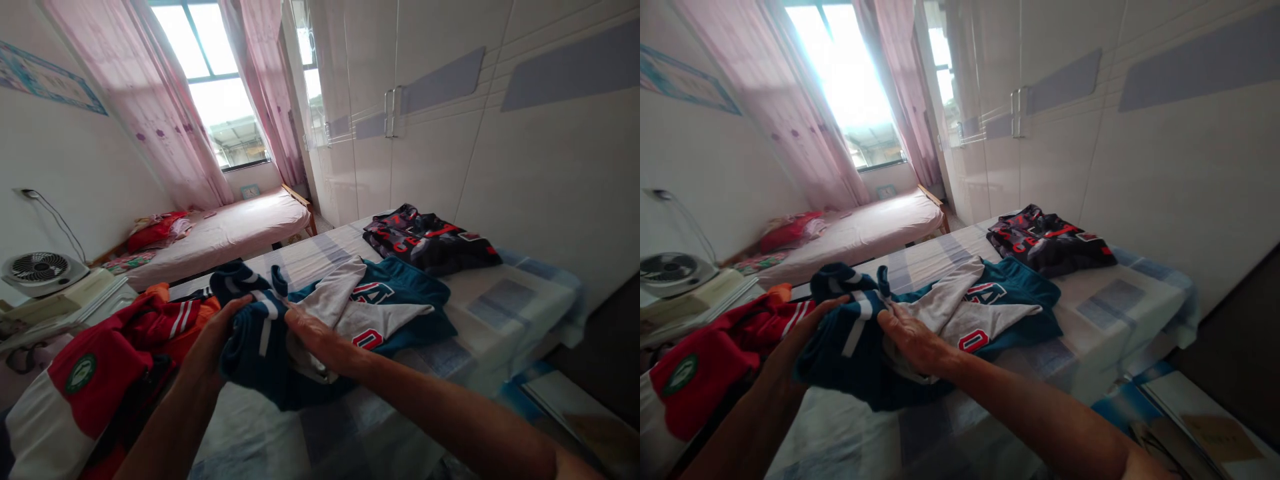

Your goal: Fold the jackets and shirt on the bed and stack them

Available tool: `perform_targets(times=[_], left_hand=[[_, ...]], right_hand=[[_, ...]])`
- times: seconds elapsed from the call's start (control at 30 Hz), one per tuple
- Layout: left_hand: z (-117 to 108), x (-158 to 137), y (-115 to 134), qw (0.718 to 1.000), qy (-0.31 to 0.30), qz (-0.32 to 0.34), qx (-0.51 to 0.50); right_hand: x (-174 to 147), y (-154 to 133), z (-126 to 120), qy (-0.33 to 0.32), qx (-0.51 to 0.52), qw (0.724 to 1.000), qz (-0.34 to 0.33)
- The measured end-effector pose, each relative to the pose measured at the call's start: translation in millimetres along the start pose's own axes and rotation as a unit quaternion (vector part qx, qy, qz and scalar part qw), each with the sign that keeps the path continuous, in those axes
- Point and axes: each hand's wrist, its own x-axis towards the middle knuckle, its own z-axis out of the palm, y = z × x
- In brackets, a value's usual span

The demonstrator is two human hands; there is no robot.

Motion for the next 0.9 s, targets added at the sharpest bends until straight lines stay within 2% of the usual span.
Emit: perform_targets(times=[0.1,0.2,0.3,0.37,0.4,0.43,0.47,0.5,0.53,0.57,0.6,0.67,0.7,0.77,0.83,0.9], left_hand=[[45,7,7,0.996,-0.044,0.073,-0.022],[98,19,6,0.975,-0.159,0.157,-0.007],[142,35,-11,0.941,-0.27,0.196,0.051],[156,46,-32,0.926,-0.289,0.216,0.11],[157,50,-45,0.913,-0.277,0.249,0.166],[155,54,-58,0.886,-0.258,0.299,0.241],[149,56,-71,0.842,-0.236,0.357,0.329],[142,57,-84,0.784,-0.216,0.408,0.415],[134,57,-95,0.724,-0.199,0.444,0.488],[126,56,-104,0.676,-0.191,0.463,0.541],[119,55,-112,0.639,-0.184,0.471,0.58],[113,53,-121,0.591,-0.167,0.477,0.629],[113,52,-123,0.578,-0.161,0.479,0.641],[117,51,-123,0.572,-0.16,0.475,0.65],[120,50,-121,0.589,-0.17,0.469,0.636],[118,49,-116,0.629,-0.163,0.473,0.595]], right_hand=[[-4,-9,-25,0.052,0.117,0.992,0.019],[-12,-19,-61,0.093,0.195,0.976,0.018],[-30,-27,-107,0.152,0.207,0.966,0.011],[-47,-28,-142,0.241,0.206,0.947,0.051],[-56,-27,-159,0.293,0.206,0.93,0.081],[-66,-24,-174,0.343,0.202,0.911,0.106],[-74,-20,-187,0.38,0.193,0.896,0.127],[-82,-14,-196,0.401,0.176,0.888,0.142],[-88,-8,-202,0.405,0.149,0.889,0.153],[-91,-2,-205,0.396,0.114,0.896,0.164],[-92,4,-205,0.383,0.069,0.905,0.174],[-87,12,-200,0.357,-0.046,0.915,0.181],[-82,13,-197,0.345,-0.106,0.916,0.178],[-72,8,-193,0.318,-0.206,0.912,0.154],[-64,-2,-194,0.293,-0.259,0.913,0.117],[-62,-10,-201,0.29,-0.281,0.911,0.08]])
